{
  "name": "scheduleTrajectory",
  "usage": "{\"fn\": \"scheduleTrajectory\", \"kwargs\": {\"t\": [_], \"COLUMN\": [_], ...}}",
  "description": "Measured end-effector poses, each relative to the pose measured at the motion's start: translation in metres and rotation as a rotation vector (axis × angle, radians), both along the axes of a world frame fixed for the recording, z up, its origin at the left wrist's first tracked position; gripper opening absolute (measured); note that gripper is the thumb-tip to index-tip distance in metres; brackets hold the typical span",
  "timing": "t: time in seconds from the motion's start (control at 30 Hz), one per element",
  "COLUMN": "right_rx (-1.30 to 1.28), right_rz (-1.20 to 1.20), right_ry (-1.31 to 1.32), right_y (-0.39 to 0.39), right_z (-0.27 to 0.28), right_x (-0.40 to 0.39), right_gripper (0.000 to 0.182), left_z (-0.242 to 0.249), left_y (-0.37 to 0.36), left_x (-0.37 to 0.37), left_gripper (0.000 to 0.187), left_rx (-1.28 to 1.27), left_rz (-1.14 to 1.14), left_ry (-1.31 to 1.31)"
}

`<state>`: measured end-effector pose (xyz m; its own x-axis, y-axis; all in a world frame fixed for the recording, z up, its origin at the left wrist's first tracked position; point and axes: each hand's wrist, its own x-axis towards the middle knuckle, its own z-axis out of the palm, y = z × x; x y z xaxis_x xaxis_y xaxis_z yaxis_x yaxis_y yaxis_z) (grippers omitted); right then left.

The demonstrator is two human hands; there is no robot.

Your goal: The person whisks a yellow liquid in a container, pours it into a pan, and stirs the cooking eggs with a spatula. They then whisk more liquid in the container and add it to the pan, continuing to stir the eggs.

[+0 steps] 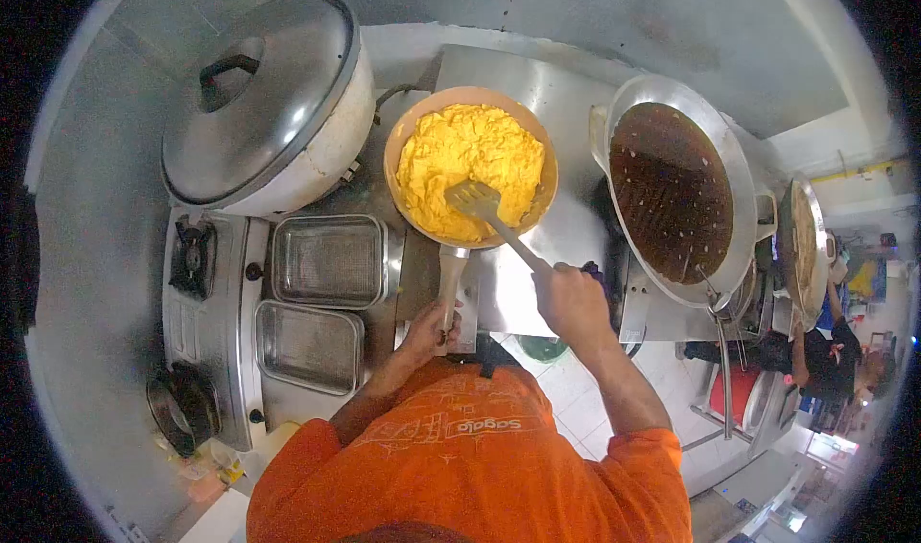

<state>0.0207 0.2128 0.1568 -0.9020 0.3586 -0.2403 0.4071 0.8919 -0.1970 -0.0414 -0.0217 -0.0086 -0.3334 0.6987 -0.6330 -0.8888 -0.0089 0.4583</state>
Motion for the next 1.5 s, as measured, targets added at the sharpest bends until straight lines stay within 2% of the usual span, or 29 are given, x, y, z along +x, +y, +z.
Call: {"fn": "scheduleTrajectory", "kwargs": {"t": [0.07, 0.13, 0.2, 0.3, 0.4, 0.5, 0.57, 0.6, 0.7, 0.8, 0.9, 1.0, 1.1, 1.2, 1.3, 1.4, 1.5], "right_rx": [0.051, 0.05, 0.059, 0.052, -0.029, -0.115, -0.152, -0.236, -0.413, -0.537, -0.614, -0.796, -1.19, -1.502, -1.654, -1.729, -1.739], "right_rz": [0.03, 0.024, 0.023, 0.024, 0.028, 0.011, -0.056, -0.076, -0.035, -0.246, -0.285, -0.356, -0.654, -0.795, -0.867, -0.942, -0.916], "right_ry": [-0.001, -0.04, -0.077, -0.116, -0.095, -0.096, -0.161, -0.046, 0.329, 0.232, 0.318, 0.405, 0.287, 0.319, 0.31, 0.324, 0.351], "right_y": [0.004, 0.008, 0.01, 0.009, 0.009, 0.009, -0.002, -0.011, -0.009, -0.01, -0.003, 0.0, -0.001, -0.002, 0.002, 0.01, 0.025], "right_z": [0.02, 0.066, 0.082, 0.08, 0.038, 0.0, -0.01, -0.006, -0.039, -0.04, -0.062, -0.08, -0.074, -0.08, -0.079, -0.065, -0.058], "right_x": [0.004, 0.004, 0.005, 0.006, 0.002, -0.004, -0.007, -0.009, -0.002, 0.007, 0.021, 0.027, 0.032, 0.035, 0.036, 0.033, 0.034], "right_gripper": [0.032, 0.03, 0.029, 0.028, 0.029, 0.03, 0.034, 0.037, 0.038, 0.038, 0.035, 0.034, 0.036, 0.04, 0.042, 0.041, 0.039], "left_z": [-0.005, -0.008, -0.009, -0.048, -0.037, -0.068, -0.105, -0.108, -0.116, -0.116, -0.122, -0.123, -0.113, -0.135, -0.091, -0.087, -0.074], "left_y": [0.0, -0.001, -0.002, -0.016, -0.05, -0.07, -0.084, -0.086, -0.077, -0.071, -0.069, -0.06, -0.052, -0.054, -0.05, -0.049, -0.043], "left_x": [-0.003, -0.003, 0.001, 0.016, 0.007, 0.027, 0.056, 0.061, 0.077, 0.08, 0.09, 0.097, 0.108, 0.126, 0.109, 0.111, 0.111], "left_gripper": [0.039, 0.041, 0.044, 0.045, 0.043, 0.044, 0.04, 0.039, 0.036, 0.036, 0.036, 0.036, 0.031, 0.032, 0.038, 0.033, 0.038], "left_rx": [0.084, 0.138, 0.166, -0.262, -0.335, -0.461, -0.384, -0.347, -0.263, -0.288, -0.309, -0.425, -0.51, -0.697, -0.853, -0.858, -0.923], "left_rz": [-0.026, -0.023, 0.01, 0.051, -0.547, -0.842, -0.748, -0.702, -0.407, -0.32, -0.343, -0.402, -0.352, -0.469, -0.856, -0.959, -0.898], "left_ry": [-0.028, -0.04, -0.036, 0.119, 0.439, 0.826, 0.748, 0.707, 0.354, 0.126, 0.159, 0.309, 0.587, 1.214, 1.35, 1.414, 1.392]}}
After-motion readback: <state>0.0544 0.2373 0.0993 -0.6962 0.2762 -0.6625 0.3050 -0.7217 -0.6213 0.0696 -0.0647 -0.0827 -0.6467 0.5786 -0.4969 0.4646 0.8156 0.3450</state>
